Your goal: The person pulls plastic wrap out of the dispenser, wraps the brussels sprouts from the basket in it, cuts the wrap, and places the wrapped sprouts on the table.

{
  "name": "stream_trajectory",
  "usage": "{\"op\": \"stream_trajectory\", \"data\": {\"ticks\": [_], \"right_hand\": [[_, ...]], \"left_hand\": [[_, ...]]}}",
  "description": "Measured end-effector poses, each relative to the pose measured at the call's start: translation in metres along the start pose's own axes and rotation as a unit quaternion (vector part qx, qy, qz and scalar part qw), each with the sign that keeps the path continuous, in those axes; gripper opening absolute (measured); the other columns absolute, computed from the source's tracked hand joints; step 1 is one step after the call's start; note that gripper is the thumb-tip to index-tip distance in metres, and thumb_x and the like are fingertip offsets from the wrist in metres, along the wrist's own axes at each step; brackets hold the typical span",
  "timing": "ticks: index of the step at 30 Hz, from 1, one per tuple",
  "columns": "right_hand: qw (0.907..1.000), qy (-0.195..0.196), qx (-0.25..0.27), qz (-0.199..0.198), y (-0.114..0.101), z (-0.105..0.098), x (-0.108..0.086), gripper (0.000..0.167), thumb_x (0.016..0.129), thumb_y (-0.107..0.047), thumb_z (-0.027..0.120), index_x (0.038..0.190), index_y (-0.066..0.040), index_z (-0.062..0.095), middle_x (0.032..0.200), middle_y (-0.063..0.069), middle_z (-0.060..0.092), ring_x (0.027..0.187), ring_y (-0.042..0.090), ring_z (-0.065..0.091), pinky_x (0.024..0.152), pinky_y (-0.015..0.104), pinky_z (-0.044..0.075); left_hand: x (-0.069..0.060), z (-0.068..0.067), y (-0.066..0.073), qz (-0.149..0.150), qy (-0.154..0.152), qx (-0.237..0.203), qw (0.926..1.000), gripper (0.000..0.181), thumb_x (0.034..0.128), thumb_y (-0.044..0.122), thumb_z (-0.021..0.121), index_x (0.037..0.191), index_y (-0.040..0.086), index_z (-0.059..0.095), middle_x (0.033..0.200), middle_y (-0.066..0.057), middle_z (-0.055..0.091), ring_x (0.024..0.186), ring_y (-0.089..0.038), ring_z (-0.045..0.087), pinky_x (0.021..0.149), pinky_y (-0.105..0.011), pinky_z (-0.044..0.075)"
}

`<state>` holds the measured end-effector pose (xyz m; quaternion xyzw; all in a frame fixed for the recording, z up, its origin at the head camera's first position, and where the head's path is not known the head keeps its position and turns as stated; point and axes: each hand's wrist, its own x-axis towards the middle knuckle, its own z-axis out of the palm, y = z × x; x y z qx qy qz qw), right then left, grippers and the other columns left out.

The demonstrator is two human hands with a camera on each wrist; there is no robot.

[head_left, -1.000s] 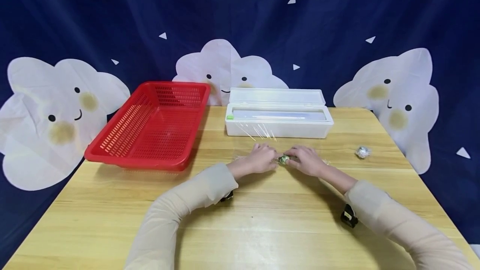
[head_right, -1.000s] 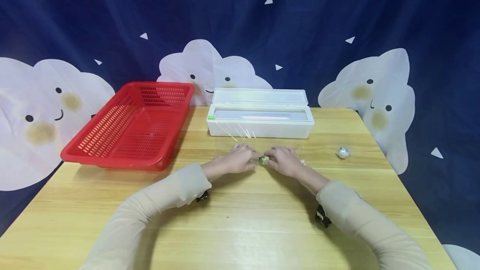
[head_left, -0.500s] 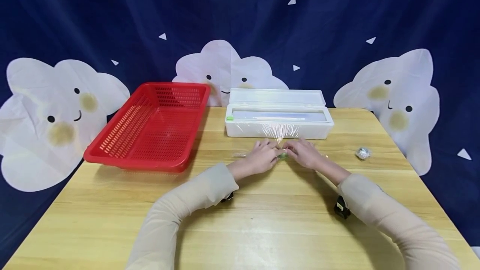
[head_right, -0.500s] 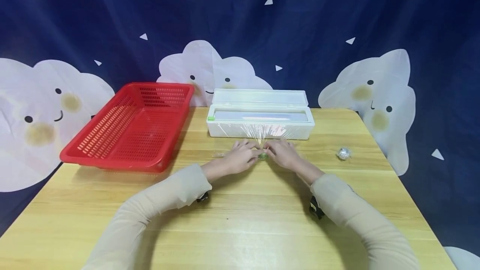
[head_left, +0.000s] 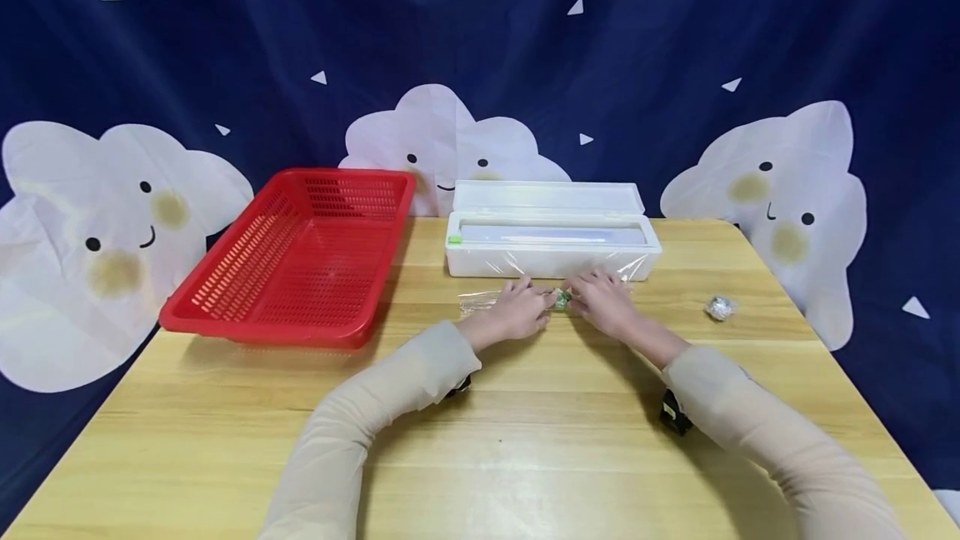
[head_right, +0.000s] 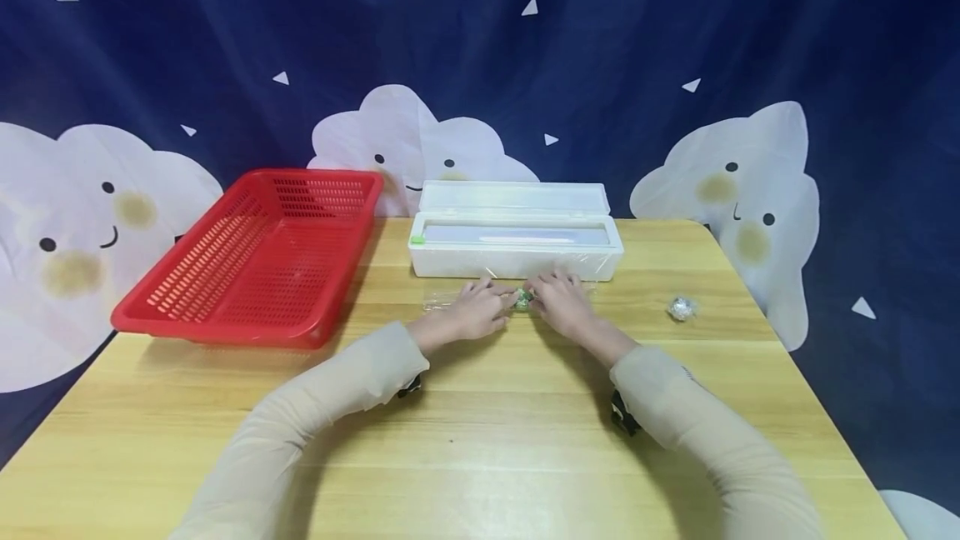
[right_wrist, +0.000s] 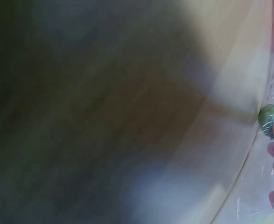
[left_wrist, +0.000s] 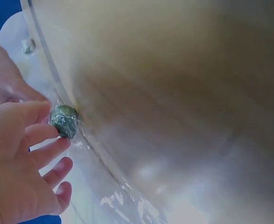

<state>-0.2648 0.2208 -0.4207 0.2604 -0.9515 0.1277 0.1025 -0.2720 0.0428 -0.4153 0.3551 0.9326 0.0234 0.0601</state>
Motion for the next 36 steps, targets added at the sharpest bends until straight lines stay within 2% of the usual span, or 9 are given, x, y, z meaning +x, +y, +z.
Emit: {"op": "stream_trajectory", "data": {"ticks": [5, 11, 17, 21, 25, 28, 31, 33, 36], "right_hand": [[0.9974, -0.029, 0.062, 0.021, 0.006, 0.007, 0.004, 0.029, 0.080, -0.007, 0.067, 0.108, -0.003, 0.060, 0.097, 0.013, 0.065, 0.098, 0.033, 0.054, 0.097, 0.059, 0.028], [0.9904, -0.050, 0.128, 0.010, 0.014, 0.013, 0.005, 0.033, 0.080, -0.009, 0.067, 0.109, 0.001, 0.057, 0.096, 0.014, 0.061, 0.087, 0.028, 0.057, 0.079, 0.045, 0.046], [0.9767, -0.039, 0.211, 0.001, 0.020, 0.009, -0.001, 0.044, 0.082, -0.007, 0.065, 0.122, 0.001, 0.051, 0.113, 0.021, 0.052, 0.099, 0.036, 0.053, 0.085, 0.049, 0.045], [0.9758, -0.017, 0.218, -0.006, 0.022, 0.003, -0.006, 0.044, 0.084, -0.008, 0.064, 0.124, 0.001, 0.049, 0.121, 0.022, 0.049, 0.107, 0.040, 0.048, 0.090, 0.054, 0.039], [0.9770, -0.004, 0.213, -0.004, 0.021, 0.000, -0.009, 0.044, 0.084, -0.010, 0.063, 0.124, 0.002, 0.050, 0.122, 0.022, 0.048, 0.108, 0.040, 0.048, 0.090, 0.055, 0.039], [0.9770, -0.002, 0.213, 0.004, 0.020, -0.001, -0.009, 0.043, 0.085, -0.011, 0.063, 0.124, 0.002, 0.050, 0.120, 0.021, 0.048, 0.105, 0.040, 0.048, 0.088, 0.054, 0.040], [0.9765, 0.013, 0.215, -0.001, 0.017, -0.003, -0.007, 0.041, 0.084, -0.010, 0.064, 0.121, 0.002, 0.053, 0.116, 0.021, 0.050, 0.102, 0.039, 0.049, 0.085, 0.053, 0.042], [0.9760, 0.023, 0.217, -0.003, 0.015, -0.004, -0.005, 0.039, 0.084, -0.009, 0.064, 0.120, 0.002, 0.054, 0.113, 0.020, 0.051, 0.101, 0.037, 0.050, 0.082, 0.052, 0.043], [0.9763, 0.036, 0.213, -0.005, 0.012, -0.005, 0.000, 0.037, 0.084, -0.011, 0.064, 0.119, 0.001, 0.055, 0.111, 0.018, 0.052, 0.100, 0.034, 0.050, 0.081, 0.049, 0.044]], "left_hand": [[0.000, -0.001, -0.007, 0.016, -0.032, 0.007, 0.9993, 0.056, 0.0923, 0.033, 0.051, 0.142, 0.019, 0.030, 0.147, 0.000, 0.030, 0.116, -0.023, 0.037, 0.087, -0.035, 0.033], [-0.002, 0.000, -0.015, 0.033, -0.045, -0.008, 0.9984, 0.061, 0.0921, 0.035, 0.051, 0.145, 0.018, 0.024, 0.149, -0.002, 0.024, 0.116, -0.024, 0.037, 0.091, -0.038, 0.034], [-0.007, 0.001, -0.019, 0.030, -0.056, -0.040, 0.9972, 0.064, 0.0915, 0.035, 0.052, 0.145, 0.015, 0.022, 0.151, -0.004, 0.019, 0.128, -0.032, 0.030, 0.101, -0.049, 0.030], [-0.009, 0.000, -0.022, 0.025, -0.061, -0.056, 0.9962, 0.065, 0.0913, 0.035, 0.052, 0.145, 0.015, 0.021, 0.151, -0.005, 0.017, 0.135, -0.036, 0.020, 0.104, -0.054, 0.023], [-0.013, -0.004, -0.026, 0.028, -0.041, -0.061, 0.9969, 0.064, 0.0911, 0.034, 0.053, 0.145, 0.017, 0.023, 0.150, -0.007, 0.019, 0.135, -0.035, 0.018, 0.105, -0.053, 0.020], [-0.017, -0.010, -0.032, 0.027, 0.041, -0.074, 0.9960, 0.054, 0.0896, 0.031, 0.056, 0.138, 0.014, 0.039, 0.141, -0.010, 0.038, 0.129, -0.031, 0.033, 0.105, -0.048, 0.024], [-0.020, -0.020, -0.040, -0.017, 0.173, -0.115, 0.9780, 0.044, 0.0857, 0.029, 0.062, 0.126, 0.013, 0.055, 0.123, -0.010, 0.053, 0.114, -0.026, 0.046, 0.099, -0.043, 0.033], [-0.020, -0.028, -0.045, -0.072, 0.264, -0.154, 0.9494, 0.046, 0.0809, 0.032, 0.067, 0.123, 0.015, 0.058, 0.118, -0.009, 0.054, 0.107, -0.024, 0.045, 0.093, -0.041, 0.036], [-0.016, -0.038, -0.054, -0.153, 0.365, -0.214, 0.8931, 0.064, 0.0732, 0.038, 0.073, 0.130, 0.020, 0.051, 0.121, -0.011, 0.045, 0.107, -0.026, 0.037, 0.089, -0.041, 0.034]]}}
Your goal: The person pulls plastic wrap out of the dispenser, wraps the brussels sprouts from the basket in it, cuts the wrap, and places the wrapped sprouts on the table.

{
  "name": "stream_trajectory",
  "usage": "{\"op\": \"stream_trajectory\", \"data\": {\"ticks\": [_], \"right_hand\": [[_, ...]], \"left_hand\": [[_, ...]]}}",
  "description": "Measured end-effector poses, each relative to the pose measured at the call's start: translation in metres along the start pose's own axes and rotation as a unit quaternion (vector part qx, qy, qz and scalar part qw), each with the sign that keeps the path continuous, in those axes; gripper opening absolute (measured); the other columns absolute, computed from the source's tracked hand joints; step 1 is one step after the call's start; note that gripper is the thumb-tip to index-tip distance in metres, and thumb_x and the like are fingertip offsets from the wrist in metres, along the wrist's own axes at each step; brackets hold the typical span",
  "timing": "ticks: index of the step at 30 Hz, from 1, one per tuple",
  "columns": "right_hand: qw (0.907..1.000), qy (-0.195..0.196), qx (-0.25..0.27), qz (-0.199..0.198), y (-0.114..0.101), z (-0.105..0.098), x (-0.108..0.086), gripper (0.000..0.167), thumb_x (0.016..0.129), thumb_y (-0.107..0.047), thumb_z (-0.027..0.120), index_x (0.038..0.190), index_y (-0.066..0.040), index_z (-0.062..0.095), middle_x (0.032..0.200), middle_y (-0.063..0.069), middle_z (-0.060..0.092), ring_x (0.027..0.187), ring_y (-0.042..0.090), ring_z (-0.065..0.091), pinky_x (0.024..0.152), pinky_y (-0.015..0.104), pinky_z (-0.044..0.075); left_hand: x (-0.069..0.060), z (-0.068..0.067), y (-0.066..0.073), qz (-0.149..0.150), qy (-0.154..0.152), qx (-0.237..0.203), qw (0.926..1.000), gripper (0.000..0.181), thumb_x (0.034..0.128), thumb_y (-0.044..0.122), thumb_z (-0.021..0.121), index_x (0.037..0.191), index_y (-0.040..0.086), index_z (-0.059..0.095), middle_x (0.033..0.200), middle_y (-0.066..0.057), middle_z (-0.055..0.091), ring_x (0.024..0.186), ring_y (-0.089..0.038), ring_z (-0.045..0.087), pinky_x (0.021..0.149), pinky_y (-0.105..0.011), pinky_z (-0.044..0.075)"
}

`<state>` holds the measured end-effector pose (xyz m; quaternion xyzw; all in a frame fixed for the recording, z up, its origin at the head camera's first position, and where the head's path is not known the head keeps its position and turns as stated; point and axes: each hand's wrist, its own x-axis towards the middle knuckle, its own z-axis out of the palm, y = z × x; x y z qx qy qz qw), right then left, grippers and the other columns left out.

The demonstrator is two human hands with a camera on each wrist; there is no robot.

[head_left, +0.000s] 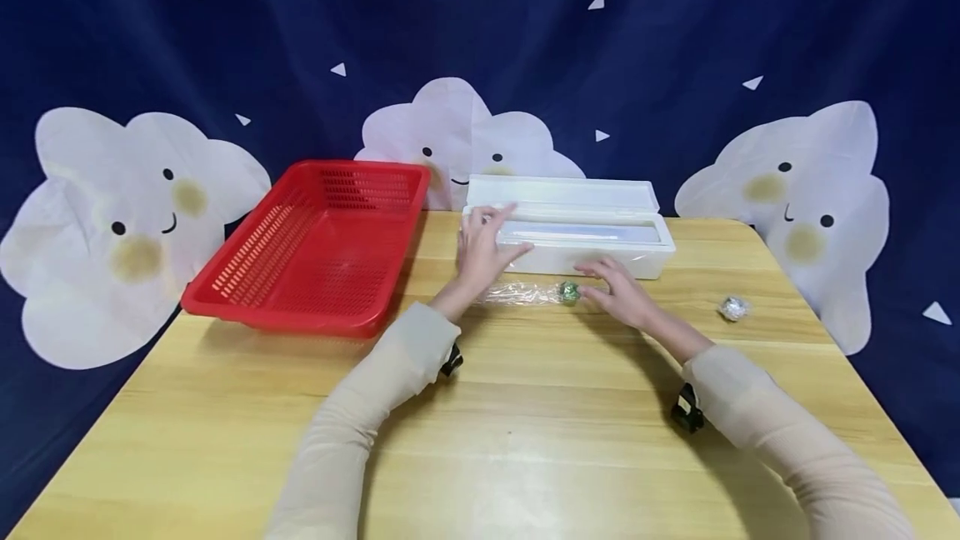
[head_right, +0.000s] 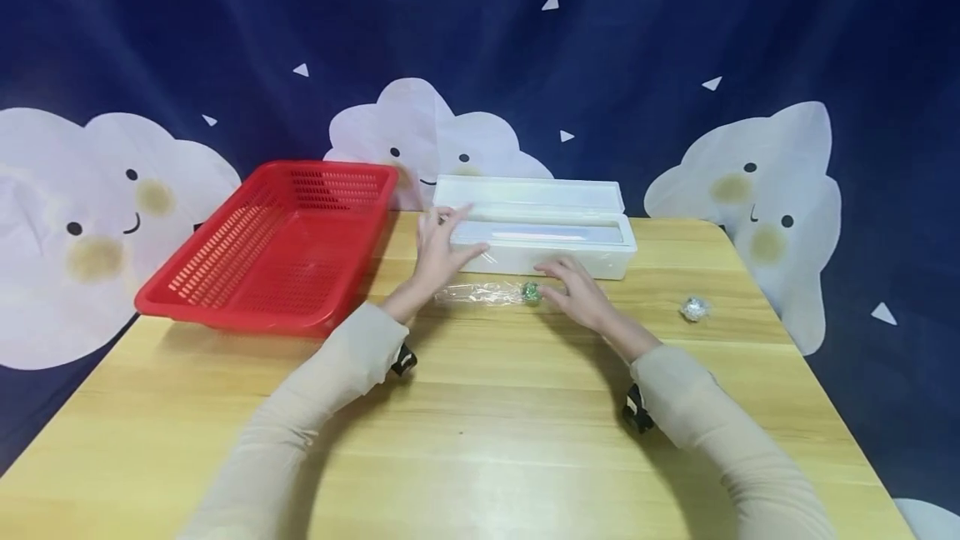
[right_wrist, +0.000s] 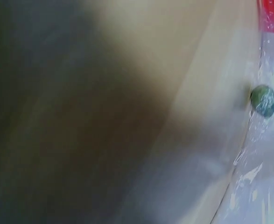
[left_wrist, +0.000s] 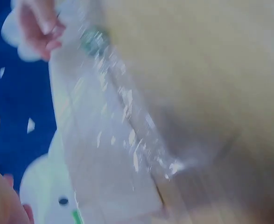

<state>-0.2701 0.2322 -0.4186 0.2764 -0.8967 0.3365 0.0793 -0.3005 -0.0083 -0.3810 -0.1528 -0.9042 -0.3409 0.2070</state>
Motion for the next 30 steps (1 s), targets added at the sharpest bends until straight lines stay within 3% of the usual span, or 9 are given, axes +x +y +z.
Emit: {"op": "stream_trajectory", "data": {"ticks": [2, 4, 11, 17, 21, 25, 30], "right_hand": [[1.0000, 0.003, 0.001, -0.002, -0.002, 0.001, 0.004, 0.037, 0.085, -0.012, 0.063, 0.119, 0.001, 0.055, 0.111, 0.018, 0.051, 0.100, 0.033, 0.051, 0.080, 0.048, 0.044], [1.0000, 0.005, 0.007, -0.005, -0.005, 0.004, 0.008, 0.038, 0.085, -0.012, 0.063, 0.120, 0.000, 0.055, 0.110, 0.018, 0.051, 0.099, 0.034, 0.052, 0.081, 0.049, 0.044], [0.9997, -0.001, 0.010, -0.020, -0.012, 0.016, 0.018, 0.042, 0.084, -0.011, 0.064, 0.123, -0.001, 0.053, 0.108, 0.017, 0.051, 0.101, 0.033, 0.049, 0.081, 0.048, 0.042], [0.9995, 0.000, 0.018, -0.025, -0.015, 0.025, 0.024, 0.042, 0.083, -0.012, 0.066, 0.121, -0.001, 0.055, 0.104, 0.016, 0.051, 0.100, 0.031, 0.048, 0.083, 0.048, 0.040], [0.9991, -0.012, 0.029, -0.028, -0.021, 0.030, 0.030, 0.044, 0.083, -0.015, 0.065, 0.124, -0.002, 0.053, 0.103, 0.017, 0.050, 0.099, 0.030, 0.047, 0.080, 0.046, 0.042], [0.9990, -0.005, 0.029, -0.035, -0.028, 0.034, 0.042, 0.045, 0.084, -0.016, 0.065, 0.124, -0.003, 0.053, 0.094, 0.016, 0.048, 0.088, 0.025, 0.044, 0.073, 0.037, 0.041], [0.9990, 0.015, -0.016, -0.038, -0.040, 0.038, 0.067, 0.044, 0.084, -0.023, 0.064, 0.124, -0.005, 0.055, 0.081, 0.007, 0.041, 0.076, 0.020, 0.036, 0.067, 0.030, 0.032]], "left_hand": [[0.007, -0.002, -0.005, -0.042, 0.047, -0.016, 0.9979, 0.077, 0.0685, 0.041, 0.077, 0.136, 0.022, 0.044, 0.124, -0.012, 0.038, 0.108, -0.027, 0.033, 0.089, -0.043, 0.031], [0.011, -0.001, -0.012, -0.074, 0.064, -0.028, 0.9948, 0.088, 0.0655, 0.043, 0.079, 0.140, 0.024, 0.037, 0.127, -0.013, 0.032, 0.110, -0.029, 0.029, 0.090, -0.044, 0.029], [0.011, 0.004, -0.051, -0.171, 0.019, -0.042, 0.9843, 0.104, 0.0593, 0.044, 0.082, 0.144, 0.031, 0.023, 0.138, -0.015, 0.020, 0.119, -0.029, 0.019, 0.093, -0.045, 0.021], [0.008, 0.006, -0.069, -0.187, -0.018, -0.029, 0.9817, 0.098, 0.0610, 0.049, 0.079, 0.143, 0.031, 0.029, 0.139, -0.015, 0.024, 0.118, -0.030, 0.020, 0.088, -0.044, 0.024], [0.007, 0.006, -0.072, -0.201, -0.019, -0.005, 0.9794, 0.089, 0.0626, 0.049, 0.078, 0.140, 0.032, 0.036, 0.137, -0.015, 0.028, 0.118, -0.030, 0.022, 0.088, -0.045, 0.025], [0.008, 0.005, -0.071, -0.215, -0.020, 0.025, 0.9760, 0.076, 0.0663, 0.048, 0.076, 0.134, 0.031, 0.046, 0.132, -0.015, 0.031, 0.117, -0.031, 0.024, 0.089, -0.045, 0.023], [0.010, 0.004, -0.071, -0.220, -0.024, 0.056, 0.9736, 0.068, 0.0676, 0.050, 0.074, 0.129, 0.031, 0.052, 0.126, -0.014, 0.033, 0.114, -0.031, 0.028, 0.088, -0.044, 0.025]]}}
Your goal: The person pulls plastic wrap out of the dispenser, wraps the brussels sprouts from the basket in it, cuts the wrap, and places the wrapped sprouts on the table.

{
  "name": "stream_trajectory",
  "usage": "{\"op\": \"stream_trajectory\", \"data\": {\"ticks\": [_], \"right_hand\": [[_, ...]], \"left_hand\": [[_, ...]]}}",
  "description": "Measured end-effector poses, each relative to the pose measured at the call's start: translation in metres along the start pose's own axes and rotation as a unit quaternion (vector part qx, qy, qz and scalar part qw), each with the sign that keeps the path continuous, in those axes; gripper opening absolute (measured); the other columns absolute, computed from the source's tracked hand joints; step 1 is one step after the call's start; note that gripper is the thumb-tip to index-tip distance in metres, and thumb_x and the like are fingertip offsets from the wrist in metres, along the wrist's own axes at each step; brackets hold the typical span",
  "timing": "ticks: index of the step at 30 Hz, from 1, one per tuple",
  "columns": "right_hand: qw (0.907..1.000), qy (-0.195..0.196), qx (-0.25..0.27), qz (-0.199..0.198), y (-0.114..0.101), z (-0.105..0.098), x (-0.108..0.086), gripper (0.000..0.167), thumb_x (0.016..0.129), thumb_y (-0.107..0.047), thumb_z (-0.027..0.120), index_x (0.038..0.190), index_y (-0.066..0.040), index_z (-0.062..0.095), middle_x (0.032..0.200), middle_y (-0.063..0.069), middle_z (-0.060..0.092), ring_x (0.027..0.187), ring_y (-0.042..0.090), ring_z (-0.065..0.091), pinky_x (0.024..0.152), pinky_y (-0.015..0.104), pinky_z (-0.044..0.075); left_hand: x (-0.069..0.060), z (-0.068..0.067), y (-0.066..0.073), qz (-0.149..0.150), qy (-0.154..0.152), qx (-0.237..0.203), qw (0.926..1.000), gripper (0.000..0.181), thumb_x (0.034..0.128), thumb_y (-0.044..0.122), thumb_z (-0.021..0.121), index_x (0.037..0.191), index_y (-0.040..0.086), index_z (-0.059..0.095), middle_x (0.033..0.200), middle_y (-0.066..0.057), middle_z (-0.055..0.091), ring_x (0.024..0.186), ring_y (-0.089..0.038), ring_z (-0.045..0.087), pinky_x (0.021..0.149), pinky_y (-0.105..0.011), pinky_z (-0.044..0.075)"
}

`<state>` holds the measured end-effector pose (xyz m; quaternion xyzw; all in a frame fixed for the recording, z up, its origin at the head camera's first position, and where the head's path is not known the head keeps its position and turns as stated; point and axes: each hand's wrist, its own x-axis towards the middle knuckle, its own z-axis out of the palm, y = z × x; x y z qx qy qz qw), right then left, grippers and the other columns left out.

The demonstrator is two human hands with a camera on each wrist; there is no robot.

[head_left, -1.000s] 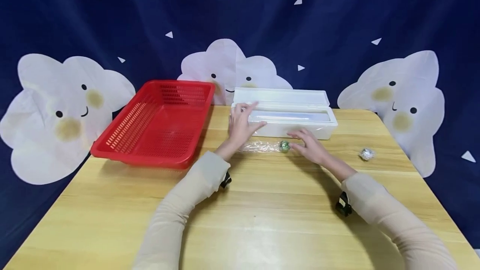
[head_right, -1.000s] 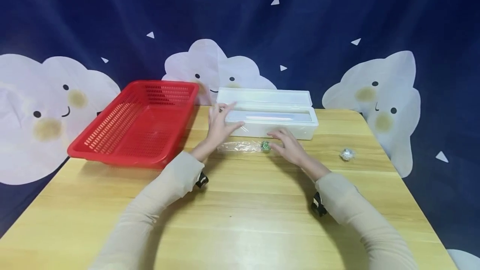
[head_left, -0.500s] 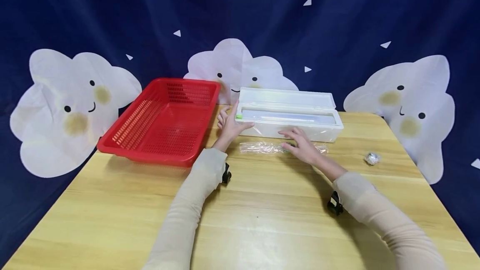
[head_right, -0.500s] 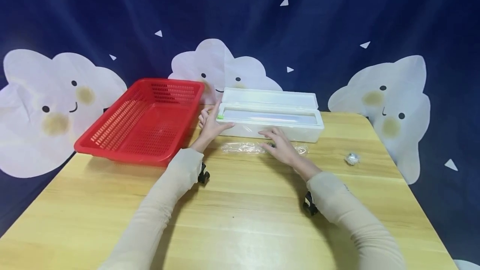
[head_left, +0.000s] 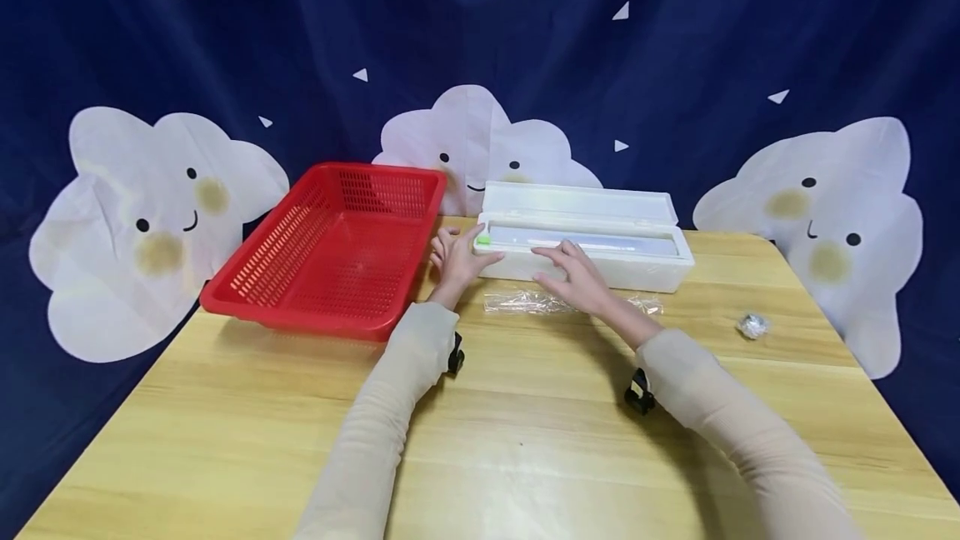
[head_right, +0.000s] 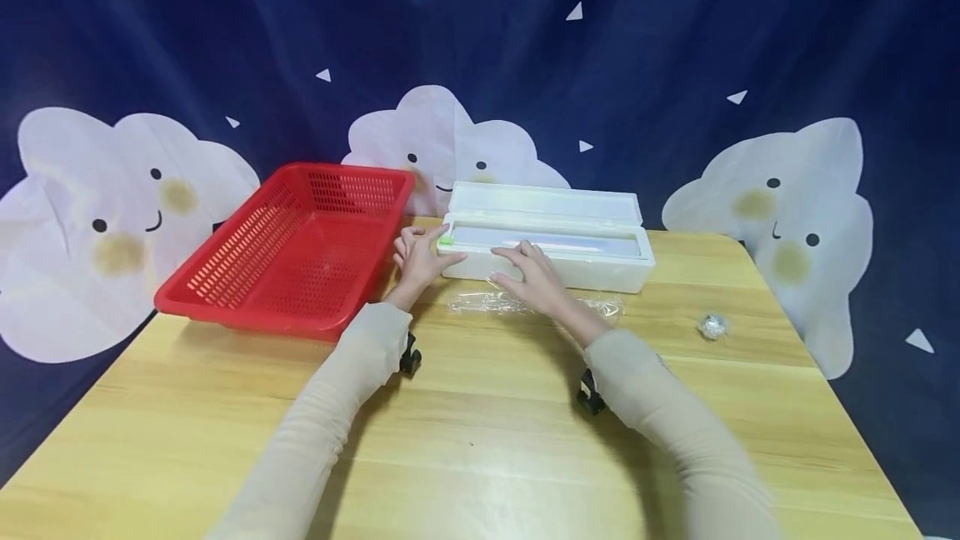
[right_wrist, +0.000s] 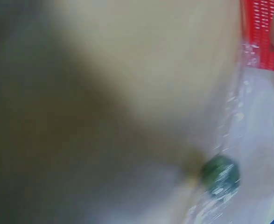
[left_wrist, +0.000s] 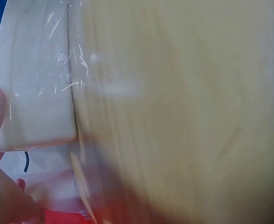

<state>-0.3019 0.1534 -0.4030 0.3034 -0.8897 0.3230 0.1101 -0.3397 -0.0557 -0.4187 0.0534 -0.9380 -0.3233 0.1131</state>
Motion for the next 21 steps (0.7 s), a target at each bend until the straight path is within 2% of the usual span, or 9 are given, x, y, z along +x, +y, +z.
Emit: {"op": "stream_trajectory", "data": {"ticks": [6, 11, 18, 21], "right_hand": [[0.9962, -0.031, -0.069, 0.044, -0.021, 0.008, 0.037, 0.050, 0.087, -0.035, 0.059, 0.130, -0.012, 0.051, 0.087, 0.006, 0.038, 0.082, 0.023, 0.032, 0.072, 0.036, 0.028], [0.9897, -0.049, -0.107, 0.081, -0.034, 0.022, 0.061, 0.044, 0.089, -0.037, 0.055, 0.128, -0.016, 0.054, 0.093, 0.009, 0.036, 0.086, 0.026, 0.028, 0.076, 0.039, 0.027], [0.9878, -0.014, -0.089, 0.127, -0.040, 0.044, 0.079, 0.028, 0.088, -0.036, 0.057, 0.106, -0.016, 0.067, 0.098, 0.011, 0.039, 0.092, 0.027, 0.030, 0.081, 0.041, 0.028], [0.9861, 0.000, -0.088, 0.141, -0.041, 0.049, 0.082, 0.028, 0.087, -0.037, 0.057, 0.104, -0.018, 0.068, 0.099, 0.010, 0.038, 0.093, 0.026, 0.030, 0.082, 0.040, 0.027]], "left_hand": [[0.001, -0.001, -0.002, 0.016, 0.010, 0.021, 0.9996, 0.070, 0.0643, 0.052, 0.076, 0.127, 0.029, 0.055, 0.124, -0.014, 0.036, 0.112, -0.030, 0.031, 0.087, -0.045, 0.028], [0.002, -0.002, -0.002, 0.021, 0.002, 0.025, 0.9995, 0.071, 0.0628, 0.051, 0.076, 0.126, 0.027, 0.055, 0.119, -0.013, 0.038, 0.110, -0.029, 0.031, 0.086, -0.044, 0.027], [0.005, -0.003, -0.004, 0.022, -0.006, 0.012, 0.9997, 0.064, 0.0652, 0.044, 0.078, 0.124, 0.028, 0.057, 0.118, -0.014, 0.039, 0.110, -0.031, 0.031, 0.087, -0.046, 0.026], [0.007, -0.002, -0.005, 0.026, -0.008, 0.014, 0.9995, 0.061, 0.0652, 0.042, 0.078, 0.121, 0.026, 0.058, 0.118, -0.015, 0.039, 0.111, -0.032, 0.032, 0.087, -0.047, 0.027]]}}
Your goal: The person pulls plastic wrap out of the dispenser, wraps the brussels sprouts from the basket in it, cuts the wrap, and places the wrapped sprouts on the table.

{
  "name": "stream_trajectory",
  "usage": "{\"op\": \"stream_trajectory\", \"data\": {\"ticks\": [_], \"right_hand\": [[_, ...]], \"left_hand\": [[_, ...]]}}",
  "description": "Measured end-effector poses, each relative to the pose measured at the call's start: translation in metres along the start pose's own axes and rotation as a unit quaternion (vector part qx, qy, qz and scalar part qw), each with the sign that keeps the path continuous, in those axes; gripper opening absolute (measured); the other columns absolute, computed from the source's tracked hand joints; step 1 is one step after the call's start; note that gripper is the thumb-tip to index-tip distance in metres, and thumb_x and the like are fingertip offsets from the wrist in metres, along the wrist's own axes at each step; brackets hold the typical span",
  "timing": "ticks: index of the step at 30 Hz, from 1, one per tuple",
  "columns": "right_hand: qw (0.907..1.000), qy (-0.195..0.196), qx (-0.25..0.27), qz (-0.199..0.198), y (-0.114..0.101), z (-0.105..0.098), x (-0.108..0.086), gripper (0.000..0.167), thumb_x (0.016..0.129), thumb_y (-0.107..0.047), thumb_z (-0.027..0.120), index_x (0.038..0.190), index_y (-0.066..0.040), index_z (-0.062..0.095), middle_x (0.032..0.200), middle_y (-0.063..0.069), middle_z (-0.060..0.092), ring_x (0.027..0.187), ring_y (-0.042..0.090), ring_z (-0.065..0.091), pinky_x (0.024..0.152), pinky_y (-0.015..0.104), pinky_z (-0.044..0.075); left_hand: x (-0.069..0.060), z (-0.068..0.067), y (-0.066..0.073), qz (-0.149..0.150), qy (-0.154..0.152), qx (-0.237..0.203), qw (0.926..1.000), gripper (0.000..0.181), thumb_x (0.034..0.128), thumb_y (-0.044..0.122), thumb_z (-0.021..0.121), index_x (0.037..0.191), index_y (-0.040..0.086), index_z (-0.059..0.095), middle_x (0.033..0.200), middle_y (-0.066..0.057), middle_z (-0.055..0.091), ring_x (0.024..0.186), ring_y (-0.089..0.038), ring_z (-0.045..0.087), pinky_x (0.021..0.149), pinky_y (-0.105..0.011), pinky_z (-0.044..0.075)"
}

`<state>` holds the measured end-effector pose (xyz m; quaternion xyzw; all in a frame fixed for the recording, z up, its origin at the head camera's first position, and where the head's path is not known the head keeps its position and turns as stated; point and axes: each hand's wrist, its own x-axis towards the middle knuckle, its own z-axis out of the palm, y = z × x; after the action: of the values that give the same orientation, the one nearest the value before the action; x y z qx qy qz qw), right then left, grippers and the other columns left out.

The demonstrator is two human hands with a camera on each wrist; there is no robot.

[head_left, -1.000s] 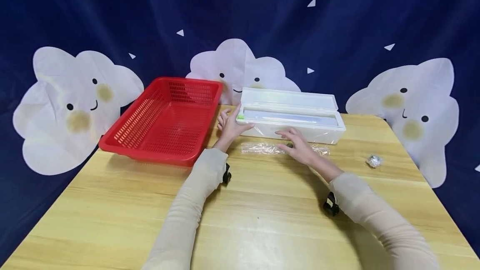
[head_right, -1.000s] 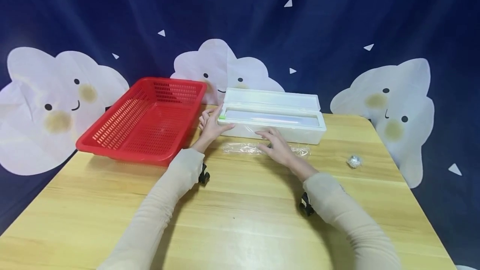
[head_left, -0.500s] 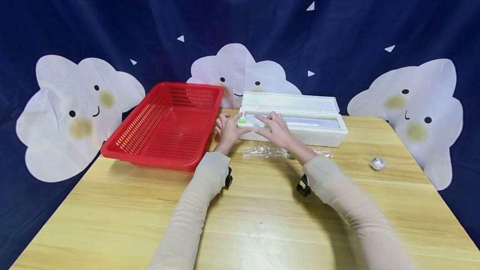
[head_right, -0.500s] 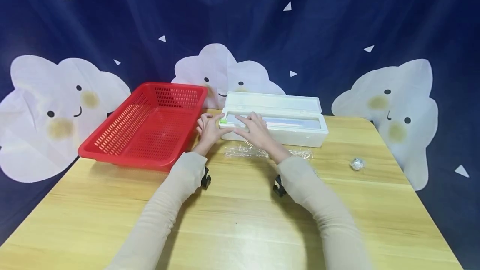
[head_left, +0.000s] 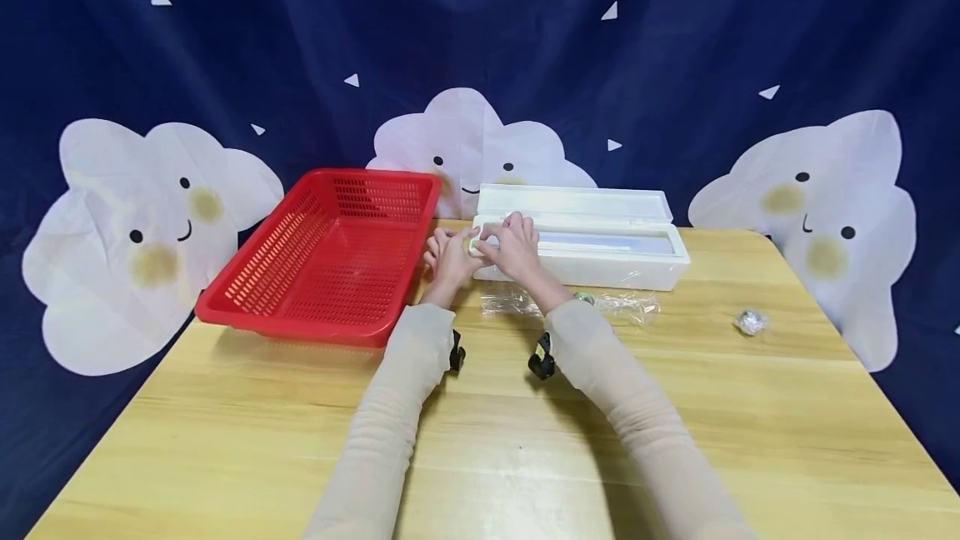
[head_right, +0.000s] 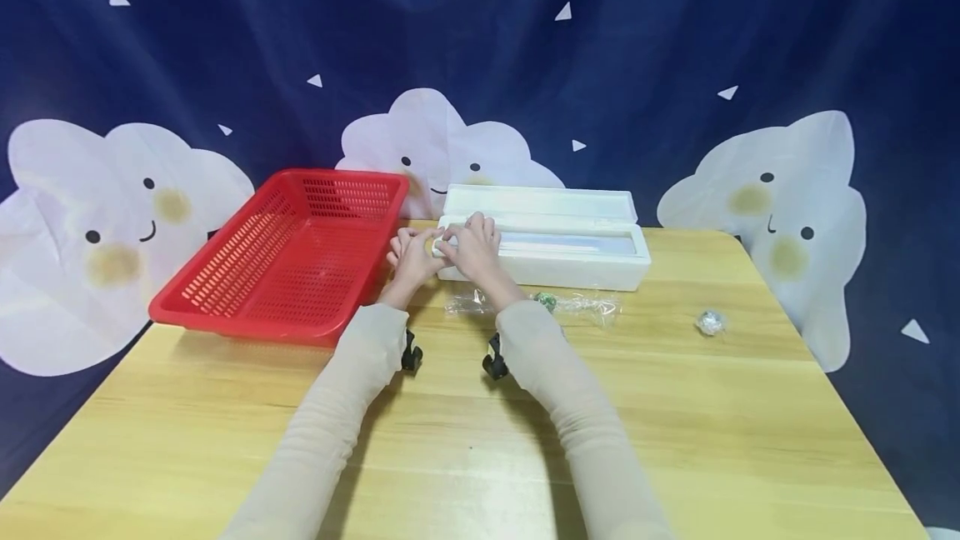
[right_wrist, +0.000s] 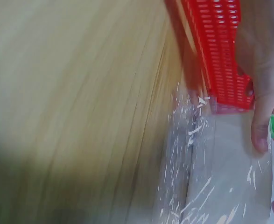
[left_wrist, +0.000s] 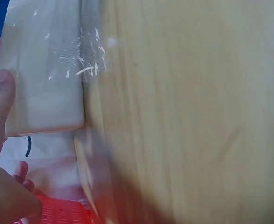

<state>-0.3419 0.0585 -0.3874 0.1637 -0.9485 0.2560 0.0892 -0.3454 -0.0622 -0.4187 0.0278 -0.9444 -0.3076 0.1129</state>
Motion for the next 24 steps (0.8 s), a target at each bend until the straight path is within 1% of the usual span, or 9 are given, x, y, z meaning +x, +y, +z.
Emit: {"op": "stream_trajectory", "data": {"ticks": [4, 9, 13, 16, 19, 22, 24], "right_hand": [[0.9997, 0.017, -0.015, -0.004, -0.006, 0.003, 0.004, 0.026, 0.087, -0.036, 0.059, 0.103, -0.017, 0.068, 0.099, 0.009, 0.038, 0.094, 0.026, 0.030, 0.083, 0.040, 0.028], [0.9989, 0.027, -0.038, -0.008, -0.006, 0.004, 0.005, 0.021, 0.087, -0.030, 0.060, 0.094, -0.013, 0.069, 0.098, 0.007, 0.038, 0.095, 0.026, 0.031, 0.084, 0.040, 0.028], [0.9979, 0.026, -0.052, -0.030, -0.003, 0.003, 0.006, 0.017, 0.087, -0.027, 0.060, 0.088, -0.012, 0.068, 0.097, 0.006, 0.037, 0.095, 0.025, 0.031, 0.087, 0.041, 0.027], [0.9975, 0.022, -0.051, -0.044, 0.000, 0.001, 0.006, 0.018, 0.087, -0.027, 0.059, 0.089, -0.011, 0.068, 0.095, 0.005, 0.035, 0.094, 0.025, 0.030, 0.089, 0.042, 0.026], [0.9968, 0.024, -0.058, -0.049, 0.004, 0.000, 0.004, 0.020, 0.087, -0.027, 0.060, 0.091, -0.011, 0.069, 0.093, 0.005, 0.034, 0.092, 0.024, 0.031, 0.092, 0.043, 0.024], [0.9950, 0.038, -0.073, -0.056, 0.008, -0.001, 0.002, 0.019, 0.086, -0.027, 0.061, 0.091, -0.011, 0.070, 0.091, 0.004, 0.034, 0.090, 0.024, 0.031, 0.095, 0.045, 0.022], [0.9932, 0.053, -0.081, -0.066, 0.009, -0.002, 0.002, 0.019, 0.085, -0.027, 0.062, 0.091, -0.012, 0.071, 0.091, 0.004, 0.035, 0.089, 0.025, 0.032, 0.096, 0.046, 0.021]], "left_hand": [[0.002, -0.003, 0.001, -0.003, -0.001, 0.001, 1.0000, 0.057, 0.0651, 0.039, 0.078, 0.117, 0.026, 0.060, 0.117, -0.016, 0.040, 0.110, -0.032, 0.033, 0.086, -0.047, 0.028], [0.001, -0.005, 0.003, -0.004, -0.016, 0.005, 0.9998, 0.054, 0.0685, 0.038, 0.076, 0.119, 0.027, 0.059, 0.116, -0.016, 0.041, 0.107, -0.032, 0.034, 0.084, -0.046, 0.029], [0.002, -0.007, 0.003, -0.005, -0.016, 0.023, 0.9996, 0.057, 0.0680, 0.042, 0.076, 0.120, 0.025, 0.058, 0.117, -0.015, 0.042, 0.107, -0.030, 0.034, 0.085, -0.044, 0.029], [0.002, -0.009, 0.003, -0.003, -0.016, 0.033, 0.9993, 0.063, 0.0659, 0.047, 0.076, 0.121, 0.024, 0.057, 0.117, -0.014, 0.043, 0.107, -0.030, 0.034, 0.086, -0.044, 0.029], [0.002, -0.008, 0.003, -0.002, -0.029, 0.033, 0.9990, 0.067, 0.0645, 0.052, 0.075, 0.123, 0.025, 0.056, 0.117, -0.014, 0.043, 0.107, -0.030, 0.034, 0.085, -0.044, 0.029], [0.001, -0.007, 0.003, -0.003, -0.038, 0.029, 0.9988, 0.070, 0.0636, 0.054, 0.075, 0.124, 0.025, 0.056, 0.117, -0.014, 0.043, 0.108, -0.029, 0.033, 0.085, -0.043, 0.029], [0.002, -0.007, 0.002, -0.004, -0.033, 0.030, 0.9990, 0.070, 0.0632, 0.055, 0.075, 0.124, 0.026, 0.056, 0.117, -0.013, 0.043, 0.108, -0.029, 0.033, 0.086, -0.044, 0.029]]}}
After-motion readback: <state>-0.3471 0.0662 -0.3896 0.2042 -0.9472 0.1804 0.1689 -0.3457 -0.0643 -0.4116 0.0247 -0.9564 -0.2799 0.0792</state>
